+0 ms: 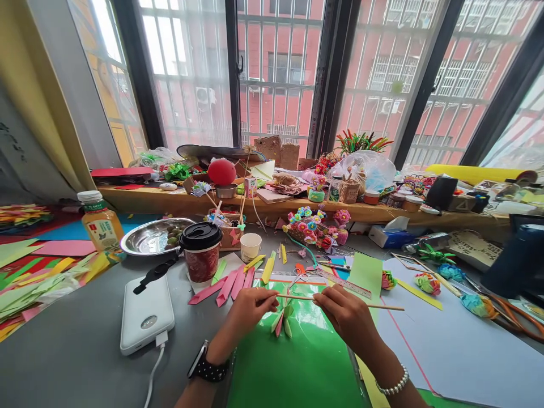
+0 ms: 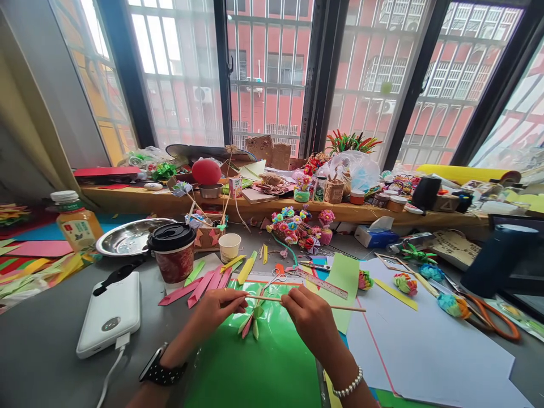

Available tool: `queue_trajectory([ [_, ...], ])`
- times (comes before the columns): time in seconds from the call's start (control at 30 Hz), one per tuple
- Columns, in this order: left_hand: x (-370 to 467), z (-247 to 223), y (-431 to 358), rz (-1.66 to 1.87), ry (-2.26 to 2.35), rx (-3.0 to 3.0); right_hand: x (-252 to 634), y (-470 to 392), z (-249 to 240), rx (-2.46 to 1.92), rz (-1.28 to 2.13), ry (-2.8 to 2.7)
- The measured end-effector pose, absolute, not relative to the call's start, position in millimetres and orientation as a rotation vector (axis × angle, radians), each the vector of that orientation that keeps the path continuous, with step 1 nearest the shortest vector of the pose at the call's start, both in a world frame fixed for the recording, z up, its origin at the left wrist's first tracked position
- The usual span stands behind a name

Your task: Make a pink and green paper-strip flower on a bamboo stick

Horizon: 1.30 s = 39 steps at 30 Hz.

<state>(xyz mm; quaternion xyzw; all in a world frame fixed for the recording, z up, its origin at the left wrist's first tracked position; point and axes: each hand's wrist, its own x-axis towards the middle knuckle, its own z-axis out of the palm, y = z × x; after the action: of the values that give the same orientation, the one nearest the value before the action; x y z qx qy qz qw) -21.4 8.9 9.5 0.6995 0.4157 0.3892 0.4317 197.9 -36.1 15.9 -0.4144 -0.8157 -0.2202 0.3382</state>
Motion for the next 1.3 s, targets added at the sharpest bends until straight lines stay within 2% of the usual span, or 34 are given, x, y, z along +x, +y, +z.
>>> queue_trajectory([
  [0.2, -19.5, 6.3, 10.8, 1.063, 1.094, 1.728, 196.8, -36.7, 7.8, -1.107, -0.684, -2.147],
  [0.63, -23.7, 18.4, 6.5, 0.832, 0.921, 1.310, 211.2, -34.6, 18.9, -1.093, -0.088, -2.122],
  [1.07, -20.8, 23.5, 0.1, 0.544, 0.759, 1.692, 219.4, -33.3, 22.8, -1.141, 0.183, -2.166],
  [1.3, -17.4, 21.4, -1.3, 0.505, 0.815, 1.788, 217.5, -34.7, 22.9, -1.154, 0.286, -2.203],
])
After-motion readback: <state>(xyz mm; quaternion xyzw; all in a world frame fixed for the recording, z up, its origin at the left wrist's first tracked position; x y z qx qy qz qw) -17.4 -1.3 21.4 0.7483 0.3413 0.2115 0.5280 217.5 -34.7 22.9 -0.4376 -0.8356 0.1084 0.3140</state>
